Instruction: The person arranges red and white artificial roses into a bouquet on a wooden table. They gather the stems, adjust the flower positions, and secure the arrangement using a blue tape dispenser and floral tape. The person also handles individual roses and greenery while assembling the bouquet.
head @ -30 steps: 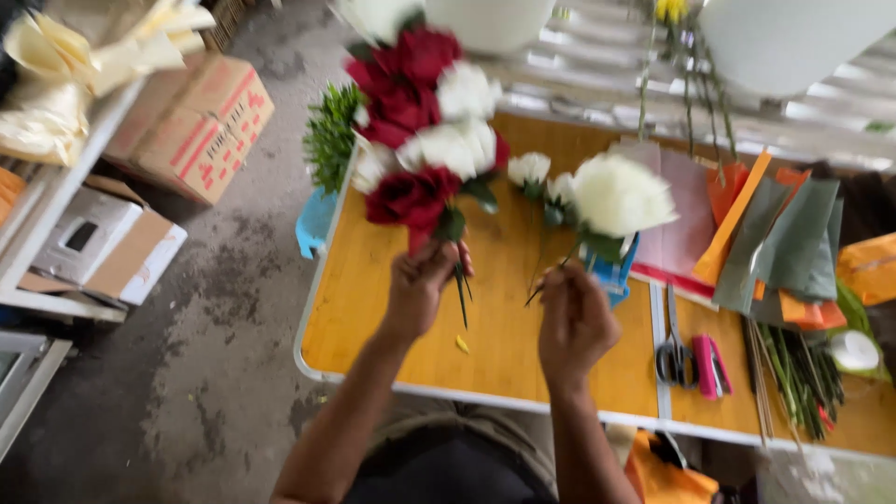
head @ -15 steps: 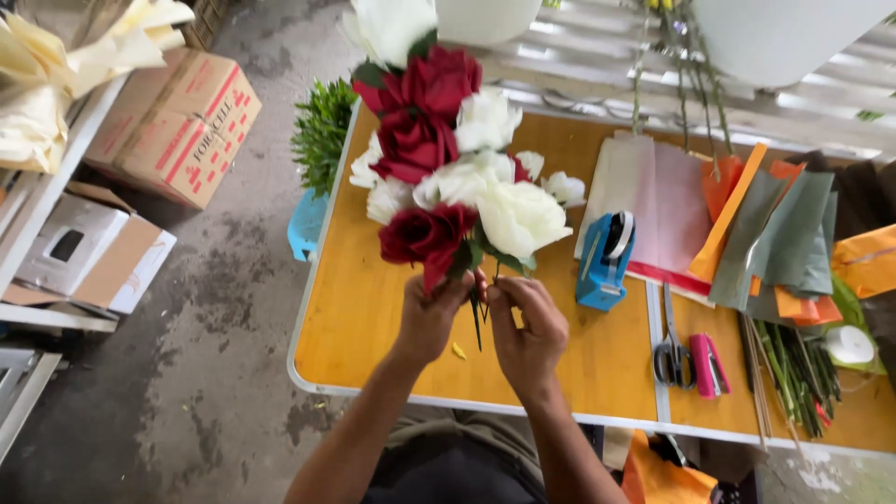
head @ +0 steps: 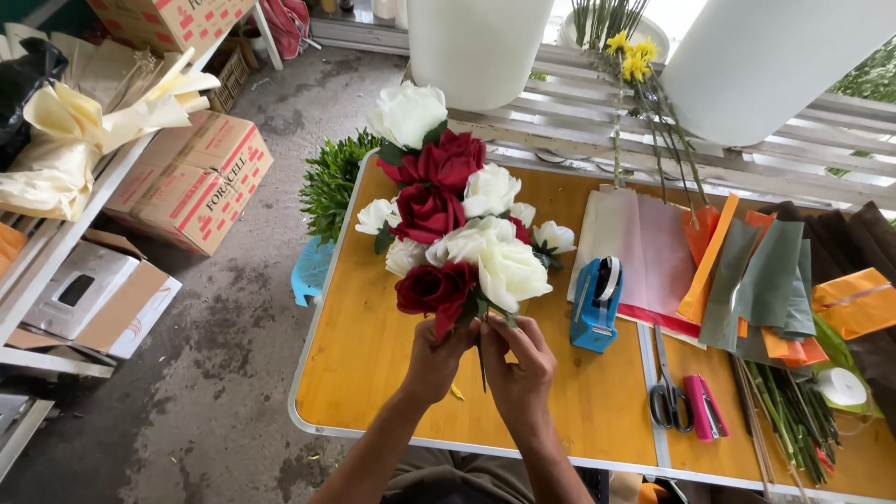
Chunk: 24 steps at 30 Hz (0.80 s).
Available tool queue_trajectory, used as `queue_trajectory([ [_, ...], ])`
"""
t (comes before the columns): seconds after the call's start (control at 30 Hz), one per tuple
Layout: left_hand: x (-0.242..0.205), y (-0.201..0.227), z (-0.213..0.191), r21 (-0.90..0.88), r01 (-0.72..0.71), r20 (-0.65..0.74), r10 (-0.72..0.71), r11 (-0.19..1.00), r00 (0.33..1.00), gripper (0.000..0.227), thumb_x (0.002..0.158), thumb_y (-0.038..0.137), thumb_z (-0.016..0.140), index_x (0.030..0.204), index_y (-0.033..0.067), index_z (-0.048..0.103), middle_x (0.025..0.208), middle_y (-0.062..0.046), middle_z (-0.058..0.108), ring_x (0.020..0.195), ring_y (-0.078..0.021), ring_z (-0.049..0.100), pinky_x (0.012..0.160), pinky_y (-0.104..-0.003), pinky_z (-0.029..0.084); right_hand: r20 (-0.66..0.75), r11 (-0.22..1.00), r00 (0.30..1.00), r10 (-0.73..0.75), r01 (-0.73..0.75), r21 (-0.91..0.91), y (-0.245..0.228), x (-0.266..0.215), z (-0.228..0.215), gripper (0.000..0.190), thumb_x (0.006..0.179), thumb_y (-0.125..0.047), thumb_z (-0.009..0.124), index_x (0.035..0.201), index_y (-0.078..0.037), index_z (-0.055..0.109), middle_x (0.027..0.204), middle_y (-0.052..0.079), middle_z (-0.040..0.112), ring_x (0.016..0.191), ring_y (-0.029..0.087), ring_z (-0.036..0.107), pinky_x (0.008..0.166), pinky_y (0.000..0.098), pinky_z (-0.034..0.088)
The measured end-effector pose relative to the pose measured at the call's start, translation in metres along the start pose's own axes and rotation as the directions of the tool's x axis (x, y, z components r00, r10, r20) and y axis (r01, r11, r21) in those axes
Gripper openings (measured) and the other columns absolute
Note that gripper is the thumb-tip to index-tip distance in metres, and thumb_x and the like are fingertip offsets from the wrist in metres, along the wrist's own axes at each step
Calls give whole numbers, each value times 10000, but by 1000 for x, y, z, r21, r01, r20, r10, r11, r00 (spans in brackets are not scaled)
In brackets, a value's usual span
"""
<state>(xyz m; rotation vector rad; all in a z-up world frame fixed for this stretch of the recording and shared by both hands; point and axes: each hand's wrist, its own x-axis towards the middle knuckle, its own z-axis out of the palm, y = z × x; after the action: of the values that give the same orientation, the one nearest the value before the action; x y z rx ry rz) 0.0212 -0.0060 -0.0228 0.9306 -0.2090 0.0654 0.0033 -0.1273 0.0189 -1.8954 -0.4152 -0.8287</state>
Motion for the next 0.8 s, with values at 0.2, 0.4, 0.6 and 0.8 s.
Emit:
queue_trajectory([
  [0.2, -3, -2, -9, -9, 32, 93, -31, 999, 995, 133, 996, 95, 673, 1087, 10, 717, 1088, -81, 737, 1070, -224, 693, 933, -405, 634, 68, 994, 993, 95, -99, 51, 1, -4, -10, 170, 895, -50, 769, 1065, -33, 774, 937, 90, 682, 698, 134, 651, 585, 237, 547],
  [0.4, -4, -5, -9, -50, 32, 135, -25, 998, 991, 130, 1000, 109, 683, 901, 30, 714, 890, -23, 706, 876, -153, 673, 817, -353, 612, 127, 990, 989, 78, -91, 107, 0, 5, -17, 123, 934, -54, 716, 1034, 11, 744, 1025, 142, 686, 717, 165, 710, 610, 261, 614],
  [0.6, -4, 1, 2, 59, 41, 54, -44, 997, 998, 250, 994, 77, 659, 750, 75, 605, 730, 11, 582, 732, -115, 544, 686, -308, 519, 126, 995, 992, -22, 34, -98, 4, 1, -15, 175, 967, -23, 687, 1133, 5, 735, 1001, 140, 641, 861, 242, 700, 690, 316, 583],
  [0.8, -3, 7, 12, 237, -19, -8, 21, 971, 1000, 256, 1020, 81, 637, 767, 87, 596, 724, 53, 538, 714, -71, 483, 639, -243, 467, 204, 959, 974, -94, 144, -245, 7, -6, -10, 253, 1009, -19, 624, 1252, 44, 657, 1077, 175, 585, 858, 285, 685, 627, 346, 570],
])
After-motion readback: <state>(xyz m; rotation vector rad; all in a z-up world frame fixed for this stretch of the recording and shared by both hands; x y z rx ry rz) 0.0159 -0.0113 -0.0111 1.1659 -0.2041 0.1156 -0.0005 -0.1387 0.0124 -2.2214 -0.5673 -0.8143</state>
